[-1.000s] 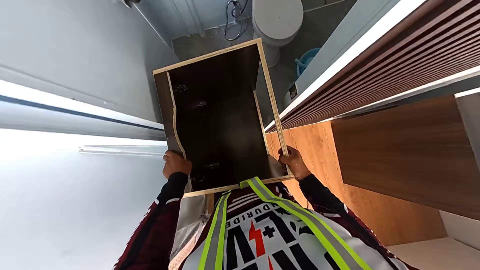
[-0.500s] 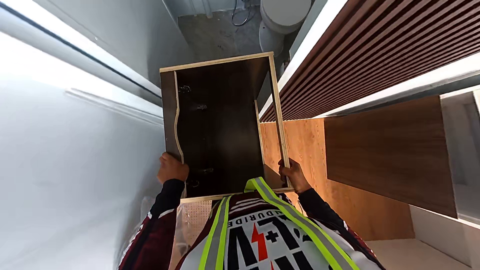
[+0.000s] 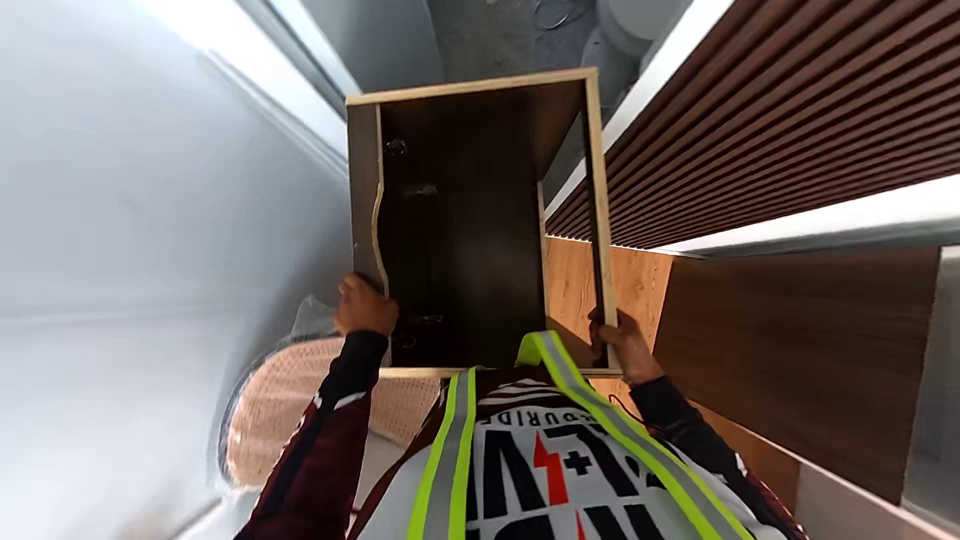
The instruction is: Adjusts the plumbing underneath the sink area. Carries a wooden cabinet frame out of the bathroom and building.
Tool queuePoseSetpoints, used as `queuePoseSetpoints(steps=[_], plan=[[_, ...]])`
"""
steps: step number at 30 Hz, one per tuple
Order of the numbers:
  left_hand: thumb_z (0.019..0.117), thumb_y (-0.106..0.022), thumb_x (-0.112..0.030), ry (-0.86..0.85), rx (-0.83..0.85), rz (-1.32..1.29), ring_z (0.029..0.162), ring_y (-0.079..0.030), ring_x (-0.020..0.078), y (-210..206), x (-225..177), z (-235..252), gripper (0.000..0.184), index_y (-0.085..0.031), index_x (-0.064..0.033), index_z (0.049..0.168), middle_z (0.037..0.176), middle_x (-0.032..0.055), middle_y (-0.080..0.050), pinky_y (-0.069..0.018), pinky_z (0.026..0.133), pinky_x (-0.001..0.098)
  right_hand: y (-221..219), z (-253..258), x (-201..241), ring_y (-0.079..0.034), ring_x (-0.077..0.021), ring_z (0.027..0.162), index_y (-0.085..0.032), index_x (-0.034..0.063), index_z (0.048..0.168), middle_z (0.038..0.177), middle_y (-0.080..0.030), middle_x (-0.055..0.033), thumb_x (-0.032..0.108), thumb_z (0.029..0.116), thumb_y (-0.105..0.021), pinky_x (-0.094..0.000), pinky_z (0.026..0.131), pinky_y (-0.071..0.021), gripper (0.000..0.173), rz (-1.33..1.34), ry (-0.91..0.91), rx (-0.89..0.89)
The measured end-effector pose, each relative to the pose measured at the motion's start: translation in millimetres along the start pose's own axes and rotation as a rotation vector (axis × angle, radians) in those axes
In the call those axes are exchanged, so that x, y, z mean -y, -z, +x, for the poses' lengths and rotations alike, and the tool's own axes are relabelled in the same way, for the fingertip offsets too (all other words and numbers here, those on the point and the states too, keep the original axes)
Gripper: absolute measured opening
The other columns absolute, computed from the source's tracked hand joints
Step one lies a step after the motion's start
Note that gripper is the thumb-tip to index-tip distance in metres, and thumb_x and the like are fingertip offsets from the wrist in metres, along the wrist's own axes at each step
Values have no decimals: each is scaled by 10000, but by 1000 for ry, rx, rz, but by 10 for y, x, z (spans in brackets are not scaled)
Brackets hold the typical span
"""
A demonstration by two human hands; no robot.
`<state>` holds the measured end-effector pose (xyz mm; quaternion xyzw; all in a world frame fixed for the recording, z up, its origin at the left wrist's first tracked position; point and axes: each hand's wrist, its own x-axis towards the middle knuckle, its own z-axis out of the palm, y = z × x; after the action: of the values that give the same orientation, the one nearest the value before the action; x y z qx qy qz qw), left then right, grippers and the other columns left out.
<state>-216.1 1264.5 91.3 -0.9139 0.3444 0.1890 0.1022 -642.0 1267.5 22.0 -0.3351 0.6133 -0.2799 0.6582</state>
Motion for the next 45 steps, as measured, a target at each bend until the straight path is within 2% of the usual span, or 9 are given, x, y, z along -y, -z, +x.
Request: queuePoseSetpoints(steps=[3, 6, 14, 19, 24, 31, 37, 41, 45], plan=[[739, -830, -313, 33, -8, -61, 1025, -661, 513, -101, 108, -80, 877, -393, 56, 1403, 1339, 323, -550, -530, 773, 706, 62, -6, 299, -539, -102, 483, -592, 51, 1106, 668, -566, 16, 111, 775, -614, -280, 438, -501, 337, -50, 12, 31], [724, -827, -314, 85, 2, -78, 1000, -679, 494, -190, 144, -265, 867, -418, 37, 1404, 1355, 308, -555, -546, 756, 683, 206, -37, 398, -533, -92, 481, -593, 64, 1084, 675, -559, 17, 106, 766, -615, -264, 434, -498, 321, -89, 14, 68], [735, -819, -298, 120, -96, -98, 969, -673, 491, -427, -94, -920, 790, -432, 29, 1340, 1307, 298, -568, -539, 705, 670, 855, -3, 309, -528, -112, 479, -585, 51, 1059, 654, -548, 0, 95, 738, -625, -286, 439, -495, 327, -54, 1, 168], [728, -836, -326, 105, -187, -46, 924, -669, 525, -264, -280, -1331, 782, -451, 36, 1304, 1243, 321, -590, -519, 663, 707, 1205, 7, 633, -519, -108, 463, -576, 59, 1067, 642, -542, 9, 105, 783, -616, -282, 434, -498, 291, -13, 5, 279], [725, -842, -369, 163, -217, -45, 921, -654, 551, 53, -275, -1818, 780, -458, 27, 1276, 1141, 331, -618, -496, 665, 742, 1479, -205, 1108, -533, -121, 465, -605, 48, 1044, 627, -551, -18, 181, 805, -691, -288, 444, -505, 287, 4, 22, 378], [713, -862, -368, 299, -219, -48, 959, -643, 580, 397, -203, -3008, 855, -437, 45, 1329, 1151, 359, -617, -475, 720, 776, 1919, -722, 1441, -554, -111, 493, -635, 70, 1072, 690, -580, -16, 315, 798, -812, -274, 462, -530, 408, 1, 107, 550], [707, -881, -334, 445, -233, -221, 978, -648, 549, 61, 17, -3948, 818, -469, 5, 1326, 1153, 319, -635, -491, 748, 758, 2215, -1363, 1214, -565, -99, 508, -625, 103, 1137, 696, -603, 13, 283, 822, -777, -270, 478, -535, 393, -108, 195, 595], [696, -842, -360, 516, -257, -307, 1017, -679, 449, -324, 300, -4519, 795, -503, -32, 1336, 1265, 234, -629, -532, 759, 689, 2394, -1641, 1018, -584, -71, 531, -618, 177, 1177, 691, -627, 74, 247, 908, -686, -260, 516, -546, 286, -185, 216, 794], [695, -820, -353, 550, -301, -358, 995, -694, 411, -615, 284, -5003, 795, -508, -37, 1354, 1284, 202, -627, -555, 731, 639, 2568, -1649, 1125, -614, -62, 561, -648, 190, 1158, 693, -645, 88, 268, 946, -644, -247, 547, -552, 226, -259, 213, 943]])
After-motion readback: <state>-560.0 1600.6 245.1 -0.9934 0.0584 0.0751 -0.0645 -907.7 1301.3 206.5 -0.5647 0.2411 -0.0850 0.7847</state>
